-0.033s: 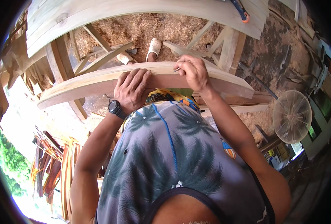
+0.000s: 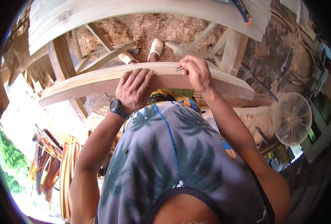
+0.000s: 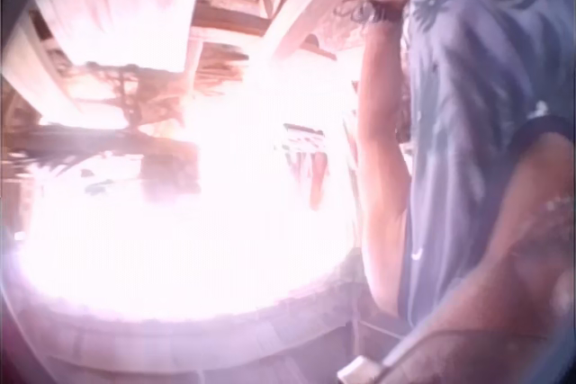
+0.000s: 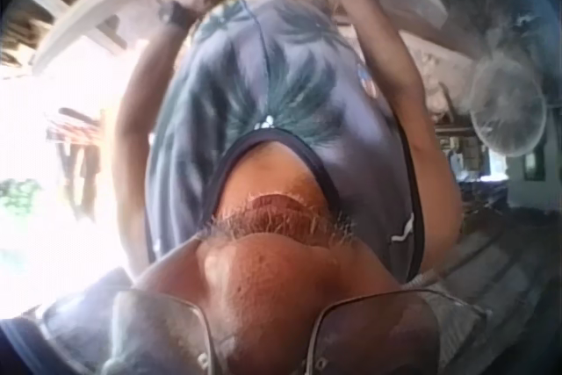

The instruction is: The person marks measurement lines on wooden planks using a square ruler and a marking tool, then cuts along the marked line on a wood plank using a chisel and a hammer.

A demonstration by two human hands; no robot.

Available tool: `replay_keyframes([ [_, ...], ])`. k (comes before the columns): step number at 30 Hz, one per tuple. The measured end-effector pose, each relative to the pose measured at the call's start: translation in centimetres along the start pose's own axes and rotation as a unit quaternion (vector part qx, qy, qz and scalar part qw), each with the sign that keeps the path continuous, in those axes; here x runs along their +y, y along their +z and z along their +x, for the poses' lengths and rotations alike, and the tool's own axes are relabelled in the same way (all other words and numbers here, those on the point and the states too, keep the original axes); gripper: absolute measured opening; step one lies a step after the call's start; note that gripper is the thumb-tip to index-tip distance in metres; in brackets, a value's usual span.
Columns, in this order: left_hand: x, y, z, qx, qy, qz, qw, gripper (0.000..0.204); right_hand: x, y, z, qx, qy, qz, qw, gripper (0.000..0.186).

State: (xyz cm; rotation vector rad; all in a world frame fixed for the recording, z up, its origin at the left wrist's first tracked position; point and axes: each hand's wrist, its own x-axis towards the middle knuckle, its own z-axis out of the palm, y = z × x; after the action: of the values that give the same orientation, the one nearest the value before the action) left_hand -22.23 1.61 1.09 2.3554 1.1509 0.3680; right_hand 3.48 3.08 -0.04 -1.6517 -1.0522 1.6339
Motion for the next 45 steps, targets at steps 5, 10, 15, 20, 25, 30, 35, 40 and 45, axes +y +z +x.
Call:
replay_keyframes([
  [5, -0.4, 0.5, 0.0, -0.006, 0.02, -0.005, 1.0, 0.059, -1.6, 2.2, 0.3, 0.003, 0.004, -0.015, 1.0, 0.029],
  [10, -1.4, 2.2, -1.7, 0.002, 0.052, -0.012, 0.999, 0.057, -3.6, 9.3, 1.8, -0.06, -0.072, -0.019, 0.995, 0.015],
  [15, -2.1, 2.6, -2.3, -0.035, 0.086, 0.024, 0.995, 0.043, -5.6, 13.0, 3.7, -0.087, -0.074, -0.064, 0.991, 0.017],
  [20, -2.6, 2.8, -2.3, 0.007, 0.145, 0.006, 0.989, 0.047, -5.0, 12.6, 3.5, -0.066, -0.054, -0.119, 0.989, 0.017],
  [25, -3.0, 2.5, -2.4, 0.034, 0.203, -0.011, 0.979, 0.046, -5.3, 11.4, 2.9, -0.039, -0.04, -0.089, 0.994, 0.017],
  [30, -3.4, 2.1, -2.4, 0.078, 0.234, -0.069, 0.966, 0.039, -4.7, 10.8, 1.9, -0.023, 0.005, -0.078, 0.997, 0.016],
  [35, -4.2, 1.9, -2.6, 0.032, 0.284, -0.119, 0.951, 0.036, -3.4, 11.8, 1.8, 0.047, -0.087, -0.154, 0.983, 0.016],
  [40, -4.3, 1.9, -2.5, 0.033, 0.283, -0.106, 0.953, 0.035, -3.1, 11.5, 1.3, 0.085, -0.13, -0.177, 0.972, 0.016],
  [45, -4.0, 2.3, -2.6, 0.021, 0.276, -0.108, 0.955, 0.034, -2.5, 11.1, 1.3, 0.069, -0.11, -0.145, 0.981, 0.015],
])
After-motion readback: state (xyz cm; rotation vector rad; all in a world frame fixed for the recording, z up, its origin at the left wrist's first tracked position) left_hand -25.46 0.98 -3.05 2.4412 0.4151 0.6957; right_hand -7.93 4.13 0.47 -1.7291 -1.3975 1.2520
